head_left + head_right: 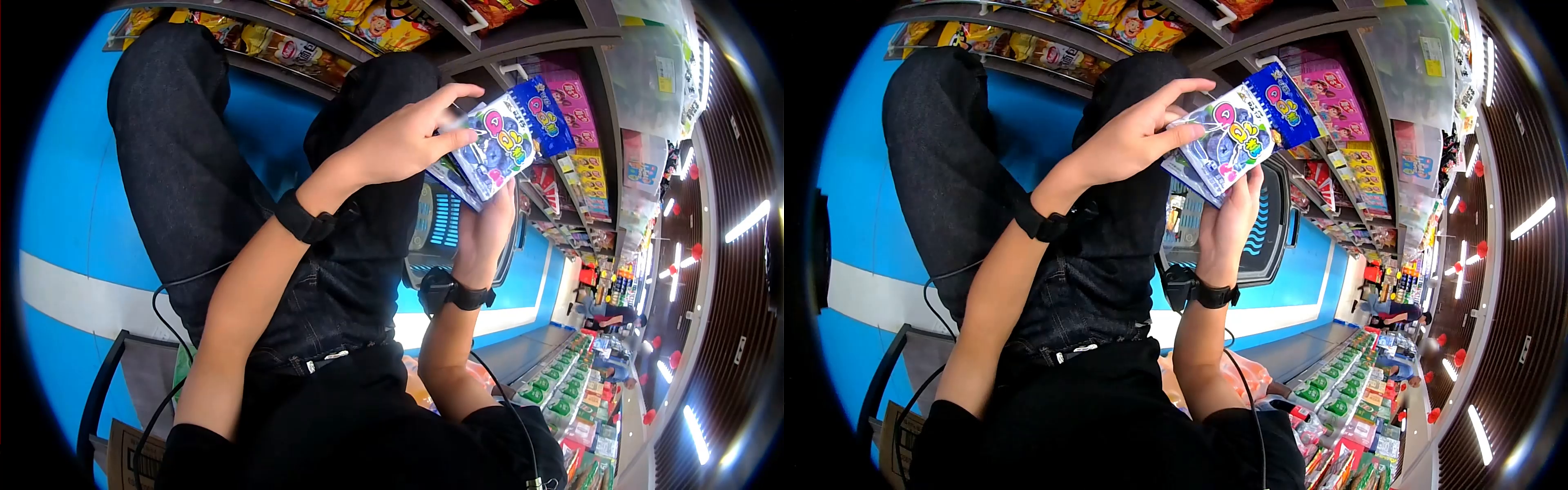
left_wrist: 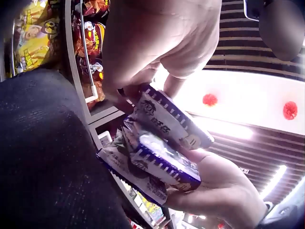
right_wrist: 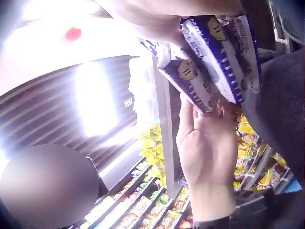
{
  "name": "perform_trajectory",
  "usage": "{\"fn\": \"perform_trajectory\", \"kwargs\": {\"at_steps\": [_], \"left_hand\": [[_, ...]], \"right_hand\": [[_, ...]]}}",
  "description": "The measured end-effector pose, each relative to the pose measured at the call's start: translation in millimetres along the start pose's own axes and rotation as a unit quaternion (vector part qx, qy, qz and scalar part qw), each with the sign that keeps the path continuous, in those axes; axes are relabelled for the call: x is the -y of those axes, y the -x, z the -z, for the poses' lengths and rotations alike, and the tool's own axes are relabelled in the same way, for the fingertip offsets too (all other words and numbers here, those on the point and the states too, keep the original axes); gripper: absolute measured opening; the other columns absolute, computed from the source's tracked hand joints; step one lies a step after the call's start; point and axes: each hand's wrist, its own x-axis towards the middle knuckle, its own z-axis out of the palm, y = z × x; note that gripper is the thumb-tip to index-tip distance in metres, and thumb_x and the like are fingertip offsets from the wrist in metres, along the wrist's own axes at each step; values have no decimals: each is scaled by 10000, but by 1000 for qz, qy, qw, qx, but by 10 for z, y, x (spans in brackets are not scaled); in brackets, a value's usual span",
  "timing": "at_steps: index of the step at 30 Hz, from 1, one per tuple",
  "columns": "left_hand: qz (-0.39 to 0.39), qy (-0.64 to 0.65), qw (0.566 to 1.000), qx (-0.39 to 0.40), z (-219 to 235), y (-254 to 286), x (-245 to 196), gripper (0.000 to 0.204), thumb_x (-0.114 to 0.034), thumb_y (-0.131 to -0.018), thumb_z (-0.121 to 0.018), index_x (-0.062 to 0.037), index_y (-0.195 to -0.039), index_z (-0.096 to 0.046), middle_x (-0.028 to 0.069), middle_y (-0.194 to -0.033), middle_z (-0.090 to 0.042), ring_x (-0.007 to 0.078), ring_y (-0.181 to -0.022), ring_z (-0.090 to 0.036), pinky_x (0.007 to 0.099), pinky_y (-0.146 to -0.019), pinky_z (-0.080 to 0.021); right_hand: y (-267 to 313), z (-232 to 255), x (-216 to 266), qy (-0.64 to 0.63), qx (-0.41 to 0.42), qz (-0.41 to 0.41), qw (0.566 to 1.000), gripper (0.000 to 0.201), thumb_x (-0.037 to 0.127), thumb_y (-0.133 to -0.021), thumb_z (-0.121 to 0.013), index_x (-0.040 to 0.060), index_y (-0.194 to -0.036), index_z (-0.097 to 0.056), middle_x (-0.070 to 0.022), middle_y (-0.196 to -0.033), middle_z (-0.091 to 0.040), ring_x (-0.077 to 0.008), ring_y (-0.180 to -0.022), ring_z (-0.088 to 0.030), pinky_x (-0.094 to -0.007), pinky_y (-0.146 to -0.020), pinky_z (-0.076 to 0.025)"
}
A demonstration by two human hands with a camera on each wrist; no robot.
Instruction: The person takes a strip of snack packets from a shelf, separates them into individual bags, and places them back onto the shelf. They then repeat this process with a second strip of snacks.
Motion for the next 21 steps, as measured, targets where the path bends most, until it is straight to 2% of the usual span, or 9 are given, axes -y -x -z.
{"fn": "perform_trajectory", "kwargs": {"at_steps": [3,6,7,10,15,16,17,20,21], "left_hand": [[4,-32,998,-57,-33,-16,90,464,-209,-999,-602,7,-1376,-440,119,-986,-691,110,-916,-644,254,-849,-493],[12,-146,984,-100,-35,-23,101,441,-230,-947,-670,50,-1257,-527,133,-1097,-641,168,-995,-634,294,-889,-486],[-24,-199,972,-123,-50,-18,113,436,-226,-930,-681,56,-1233,-542,138,-1158,-597,190,-1024,-620,309,-898,-484],[-96,-299,935,-163,-100,2,151,418,-204,-887,-705,69,-1176,-576,145,-1315,-464,246,-1103,-572,343,-922,-478],[-36,-168,984,-55,-89,51,67,523,-147,-852,-698,44,-1286,-475,155,-1415,-350,287,-1249,-468,363,-992,-444],[-18,-144,989,-33,-91,59,53,562,-142,-850,-698,35,-1319,-445,164,-1423,-344,296,-1275,-453,365,-1012,-433],[-110,-205,970,-67,-95,23,112,690,-166,-870,-704,0,-1419,-321,195,-1474,-296,316,-1317,-441,371,-1070,-385],[-90,-59,988,-113,-137,-33,188,765,-220,-892,-718,-20,-1470,-258,212,-1490,-307,327,-1329,-441,368,-1106,-345],[-44,-45,997,-52,-89,-10,165,825,-286,-913,-712,-20,-1502,-200,207,-1472,-361,304,-1352,-418,378,-1118,-335]], "right_hand": [[-71,-23,-45,-1,0,-18,1000,412,300,-1054,-420,27,-1358,-478,-116,-1298,-600,-220,-1181,-586,-392,-1018,-441],[0,-162,76,-50,59,-38,996,487,390,-1060,-395,60,-1418,-388,-129,-1344,-550,-237,-1219,-553,-420,-1044,-422],[4,-210,65,-23,47,-28,998,587,508,-1045,-341,54,-1403,-441,-92,-1356,-564,-227,-1269,-512,-421,-1072,-365],[30,-255,87,-17,70,-9,997,602,516,-1049,-314,51,-1413,-431,-94,-1358,-561,-234,-1273,-506,-419,-1091,-347],[-69,-124,18,37,93,4,995,362,122,-952,-625,9,-1283,-530,-83,-1175,-640,-167,-1049,-633,-304,-931,-489],[-80,-102,35,28,93,0,995,413,89,-926,-646,13,-1305,-501,-90,-1185,-630,-173,-1054,-628,-307,-939,-485],[-92,-71,46,18,93,-5,996,472,56,-899,-666,17,-1327,-471,-98,-1194,-619,-178,-1060,-624,-309,-947,-482],[-72,-77,40,-11,112,17,994,514,-1,-844,-697,1,-1307,-471,-106,-1179,-622,-188,-1056,-627,-315,-959,-481],[-65,-75,39,-12,123,31,992,515,-4,-840,-698,-3,-1303,-473,-106,-1180,-623,-187,-1060,-626,-315,-962,-480]]}}
